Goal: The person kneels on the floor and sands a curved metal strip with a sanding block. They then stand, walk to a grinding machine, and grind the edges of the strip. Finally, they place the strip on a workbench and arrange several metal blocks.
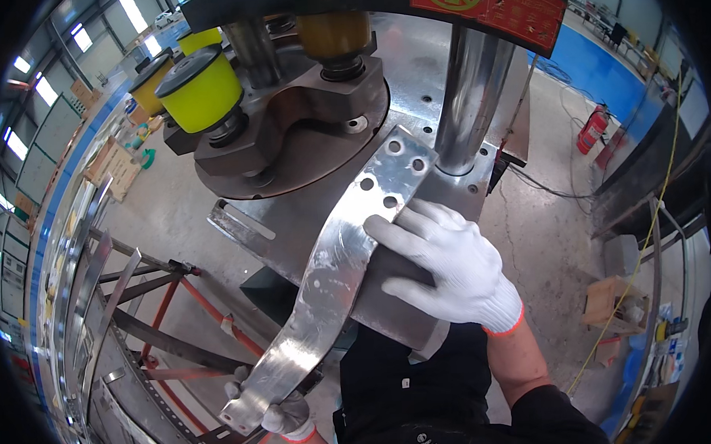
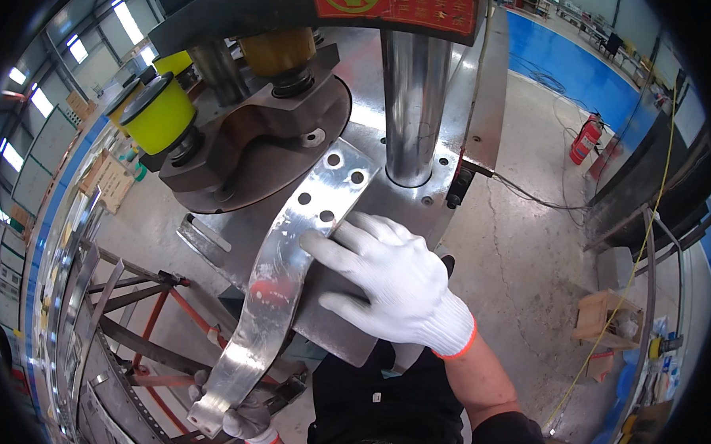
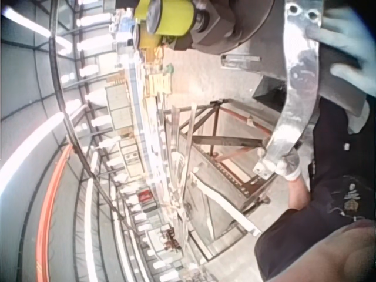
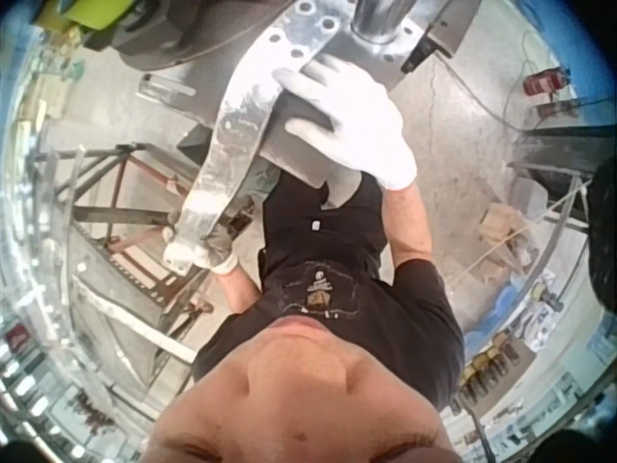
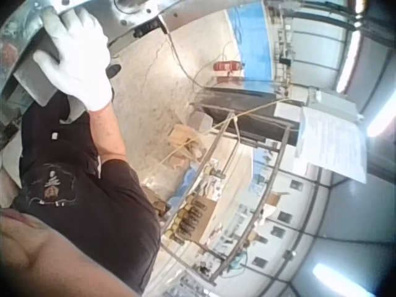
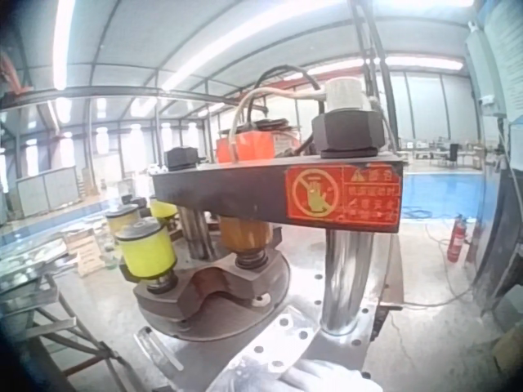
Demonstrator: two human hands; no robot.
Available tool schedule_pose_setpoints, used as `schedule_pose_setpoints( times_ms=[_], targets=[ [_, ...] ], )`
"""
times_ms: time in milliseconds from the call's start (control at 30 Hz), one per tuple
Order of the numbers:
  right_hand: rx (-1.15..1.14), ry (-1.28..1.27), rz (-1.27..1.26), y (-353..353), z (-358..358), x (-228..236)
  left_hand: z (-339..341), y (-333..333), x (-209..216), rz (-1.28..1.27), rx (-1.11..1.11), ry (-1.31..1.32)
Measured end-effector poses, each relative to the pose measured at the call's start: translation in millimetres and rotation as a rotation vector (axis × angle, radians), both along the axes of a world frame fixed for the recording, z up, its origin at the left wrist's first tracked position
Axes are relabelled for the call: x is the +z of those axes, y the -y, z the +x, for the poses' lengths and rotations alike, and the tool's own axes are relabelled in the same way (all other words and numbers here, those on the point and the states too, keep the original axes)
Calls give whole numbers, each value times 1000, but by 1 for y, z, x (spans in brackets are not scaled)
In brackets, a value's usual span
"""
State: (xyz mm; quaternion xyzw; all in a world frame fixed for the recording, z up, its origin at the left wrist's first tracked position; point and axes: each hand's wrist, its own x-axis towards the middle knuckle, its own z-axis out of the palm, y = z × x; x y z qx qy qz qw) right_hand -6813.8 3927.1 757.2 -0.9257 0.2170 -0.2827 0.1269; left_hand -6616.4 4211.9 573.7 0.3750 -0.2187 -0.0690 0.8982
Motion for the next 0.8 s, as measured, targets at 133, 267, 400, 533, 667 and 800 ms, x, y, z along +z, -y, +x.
schedule_pose_setpoints(
  times_ms=[133, 267, 400, 533, 667, 800],
  targets=[
    [-248, 168, -21, 1, 15, -14, -6, 16, 36, -36, -141, -22],
    [-322, 353, 19, -6, 19, -28, -25, 60, 66, 4, -217, 42],
    [-267, 384, -43, -4, 13, -31, -21, 74, 30, 185, -299, -7],
    [-208, 384, -49, -8, 3, -31, -30, 71, 50, -56, -188, 134],
    [-163, 439, -97, -13, -5, -38, -4, 55, 67, -140, -33, 324],
    [-128, 483, -113, -10, -10, -48, 3, 70, 77, 20, 220, 411]
  ],
)
